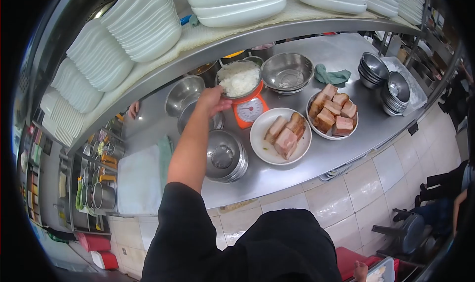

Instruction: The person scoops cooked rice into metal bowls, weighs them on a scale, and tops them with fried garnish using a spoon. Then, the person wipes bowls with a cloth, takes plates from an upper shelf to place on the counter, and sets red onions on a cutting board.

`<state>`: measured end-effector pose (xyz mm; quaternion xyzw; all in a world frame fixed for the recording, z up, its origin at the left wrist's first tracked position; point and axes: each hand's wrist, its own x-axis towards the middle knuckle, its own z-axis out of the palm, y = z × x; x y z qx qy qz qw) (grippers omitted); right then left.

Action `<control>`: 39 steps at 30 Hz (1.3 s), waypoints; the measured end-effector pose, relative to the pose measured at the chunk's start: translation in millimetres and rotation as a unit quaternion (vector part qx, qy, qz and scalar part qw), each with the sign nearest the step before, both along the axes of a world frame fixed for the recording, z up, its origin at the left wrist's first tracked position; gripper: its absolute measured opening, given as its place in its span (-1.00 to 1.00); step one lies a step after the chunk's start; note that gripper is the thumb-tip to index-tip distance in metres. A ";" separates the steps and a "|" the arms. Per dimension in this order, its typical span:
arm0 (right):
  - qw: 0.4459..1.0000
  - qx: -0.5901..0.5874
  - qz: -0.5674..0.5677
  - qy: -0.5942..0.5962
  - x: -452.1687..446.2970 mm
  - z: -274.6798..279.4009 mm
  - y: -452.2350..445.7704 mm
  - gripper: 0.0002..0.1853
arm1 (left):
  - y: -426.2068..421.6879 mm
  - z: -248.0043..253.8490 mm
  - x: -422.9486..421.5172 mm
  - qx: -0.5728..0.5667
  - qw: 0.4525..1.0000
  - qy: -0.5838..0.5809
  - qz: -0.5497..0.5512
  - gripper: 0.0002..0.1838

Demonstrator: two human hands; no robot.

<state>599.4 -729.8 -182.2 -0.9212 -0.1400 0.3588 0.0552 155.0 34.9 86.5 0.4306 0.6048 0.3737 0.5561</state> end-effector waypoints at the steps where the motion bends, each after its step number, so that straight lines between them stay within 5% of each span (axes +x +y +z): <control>1: 0.998 0.021 -0.043 0.028 -1.4 -1.2 -3.8 -0.48 | 3.1 -1.0 0.3 0.000 1.000 0.001 0.002 -0.58; 3: 0.985 0.064 -0.138 0.081 -10.1 1.9 -14.5 -0.51 | 12.2 -6.0 -3.3 0.002 1.000 0.013 -0.010 -0.60; 6: 0.990 0.118 -0.067 -0.033 -34.5 4.8 -29.2 -0.60 | 28.7 -14.5 -2.0 0.003 0.999 0.038 -0.036 -0.63; 11: 0.965 0.177 -0.179 -0.078 -62.5 -1.8 -77.3 -0.57 | 39.6 -3.5 10.7 0.048 0.995 0.086 -0.022 -0.66; 17: 0.956 0.177 -0.146 -0.183 -56.2 30.0 -115.8 -0.57 | -32.1 35.3 75.6 0.173 0.973 0.102 -0.117 -0.74; 20: 0.936 0.239 -0.174 -0.192 -56.7 81.7 -79.1 -0.51 | -110.4 41.6 136.3 0.200 0.946 0.073 -0.245 -0.66; 22: 0.919 0.297 -0.101 -0.239 -59.4 125.6 -51.6 -0.49 | -172.1 27.5 183.3 0.229 0.912 0.135 -0.312 -0.61; 28: 0.836 0.349 0.083 -0.415 -68.5 207.0 -38.2 -0.46 | -420.9 -64.4 325.2 0.180 0.811 0.068 -0.553 -0.57; 34: 0.861 0.257 0.015 -0.438 -72.4 201.9 -113.4 -0.21 | -653.1 -108.0 393.4 0.144 0.692 0.094 -0.701 -0.60; 39: 0.905 0.128 -0.101 -0.394 -77.8 191.5 -181.9 -0.07 | -765.0 -120.7 404.4 0.153 0.609 0.111 -0.771 -0.61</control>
